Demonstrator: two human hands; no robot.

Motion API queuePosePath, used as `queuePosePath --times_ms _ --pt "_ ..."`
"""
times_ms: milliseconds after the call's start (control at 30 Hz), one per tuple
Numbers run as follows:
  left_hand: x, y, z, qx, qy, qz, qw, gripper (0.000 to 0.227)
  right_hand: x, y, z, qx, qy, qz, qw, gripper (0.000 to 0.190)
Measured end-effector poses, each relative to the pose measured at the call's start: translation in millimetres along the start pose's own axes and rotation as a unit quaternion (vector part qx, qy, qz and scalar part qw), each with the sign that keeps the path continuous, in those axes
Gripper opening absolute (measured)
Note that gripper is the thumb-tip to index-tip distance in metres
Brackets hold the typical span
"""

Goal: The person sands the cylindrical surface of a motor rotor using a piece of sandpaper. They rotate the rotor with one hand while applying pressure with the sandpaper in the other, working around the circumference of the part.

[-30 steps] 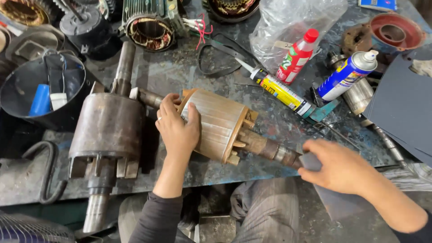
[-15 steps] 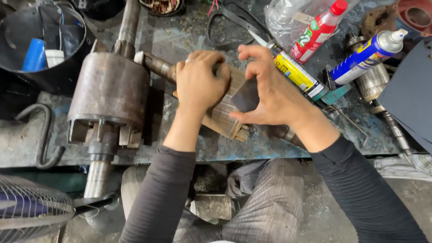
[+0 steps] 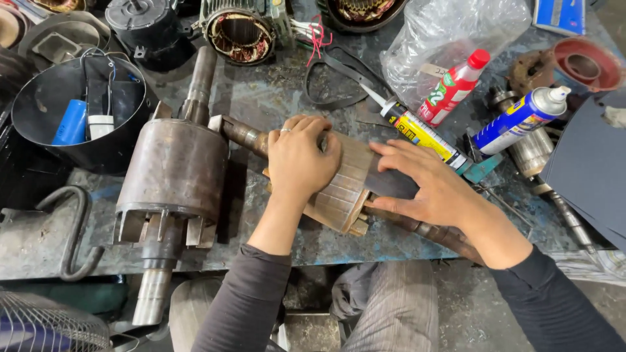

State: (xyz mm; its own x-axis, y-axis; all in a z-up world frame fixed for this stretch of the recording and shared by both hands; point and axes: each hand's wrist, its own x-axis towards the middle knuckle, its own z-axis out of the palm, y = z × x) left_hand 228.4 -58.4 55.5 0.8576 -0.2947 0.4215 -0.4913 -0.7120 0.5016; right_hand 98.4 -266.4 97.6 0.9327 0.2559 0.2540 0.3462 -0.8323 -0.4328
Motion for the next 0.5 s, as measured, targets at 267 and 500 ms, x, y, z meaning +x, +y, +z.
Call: queuePosePath --times_ms 267,500 --pt "1 -1 0 -0.008 -0.014 -0.007 1.000 0.031 -5 17 7 0.032 0.066 -0.035 0.997 0.061" --pt "0 0 0 -0.019 -0.008 0.001 1.000 0.031 -13 18 8 -0.013 0.084 -0.073 0.994 0.057"
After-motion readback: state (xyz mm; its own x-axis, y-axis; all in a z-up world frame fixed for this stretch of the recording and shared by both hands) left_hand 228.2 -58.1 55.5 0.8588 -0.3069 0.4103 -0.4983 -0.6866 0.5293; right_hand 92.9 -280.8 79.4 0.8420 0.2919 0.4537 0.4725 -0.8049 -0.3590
